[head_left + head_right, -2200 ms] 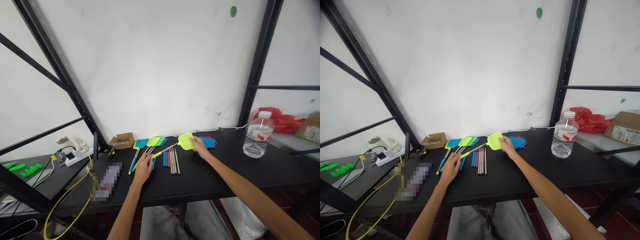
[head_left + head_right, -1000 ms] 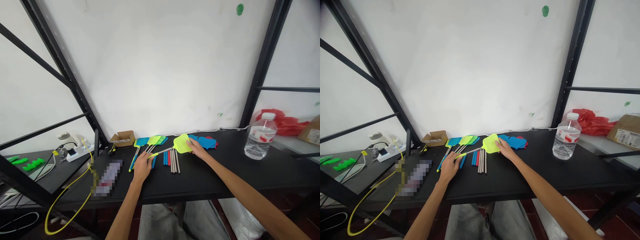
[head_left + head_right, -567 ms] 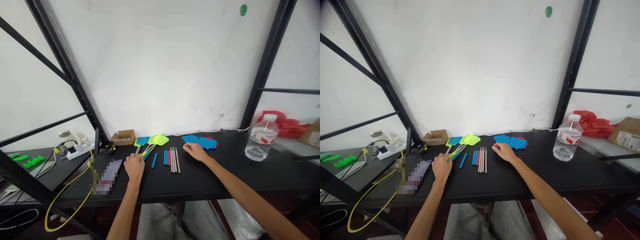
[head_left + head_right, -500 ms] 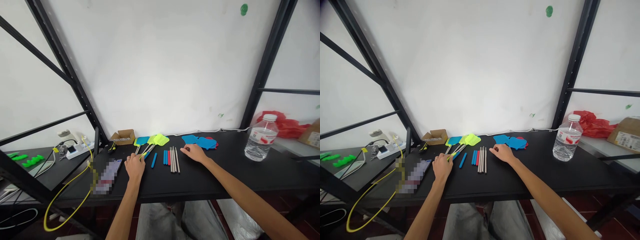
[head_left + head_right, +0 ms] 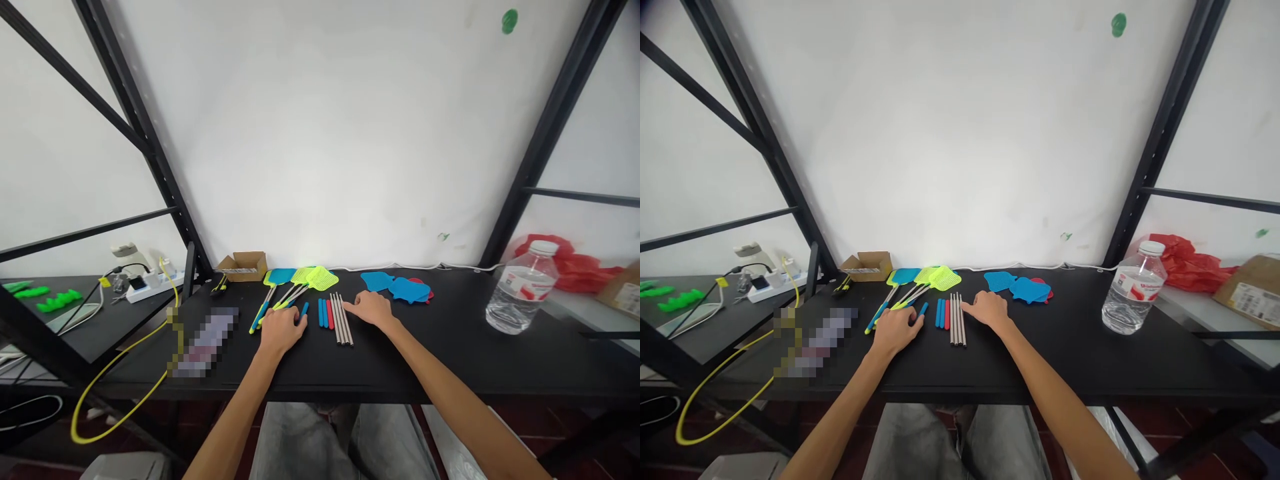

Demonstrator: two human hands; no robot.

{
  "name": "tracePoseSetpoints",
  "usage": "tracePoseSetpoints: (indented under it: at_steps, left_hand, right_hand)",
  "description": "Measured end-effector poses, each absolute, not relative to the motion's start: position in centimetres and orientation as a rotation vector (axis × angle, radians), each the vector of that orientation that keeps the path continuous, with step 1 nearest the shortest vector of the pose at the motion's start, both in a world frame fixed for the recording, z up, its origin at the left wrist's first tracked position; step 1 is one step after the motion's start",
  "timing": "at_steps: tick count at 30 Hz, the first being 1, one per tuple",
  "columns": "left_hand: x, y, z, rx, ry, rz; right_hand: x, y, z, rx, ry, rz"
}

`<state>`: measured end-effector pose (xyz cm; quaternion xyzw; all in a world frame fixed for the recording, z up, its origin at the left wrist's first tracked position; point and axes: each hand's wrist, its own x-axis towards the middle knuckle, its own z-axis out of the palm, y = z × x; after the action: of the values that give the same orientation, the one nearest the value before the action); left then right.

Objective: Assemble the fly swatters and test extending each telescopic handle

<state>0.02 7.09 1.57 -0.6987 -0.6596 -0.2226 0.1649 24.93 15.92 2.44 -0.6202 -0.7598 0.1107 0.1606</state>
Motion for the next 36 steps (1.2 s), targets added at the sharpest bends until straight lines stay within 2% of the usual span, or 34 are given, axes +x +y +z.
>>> tracePoseSetpoints:
  at_steps: [7, 13, 19, 25, 36]
  left_hand:
    - [0.1, 7.2, 1.2, -2.012, -1.908, -0.59]
    - [-0.4, 7.1, 1.4, -2.003, -1.915, -0.676]
    - [-0.7, 7.0, 1.5, -2.099, -1.849, -0.765]
    - [-0.9, 7.0, 1.4, -2.191, -1.807, -0.856]
    - [-1.1, 7.2, 1.4, -2.363, -1.691, -0.969]
  right_hand:
    - [23.8, 16.6, 1.9, -1.764, -2.157, 0.355]
    - [24.8, 17.6, 1.1, -1.415, -1.688, 0.964]
    - [25.9, 18.2, 1.4, -1.155, -1.328, 1.255]
    - [25.8, 18.6, 1.0, -1.021, -1.098, 1.392]
    - [24.9, 17.5, 1.1, -0.916, -1.227, 1.457]
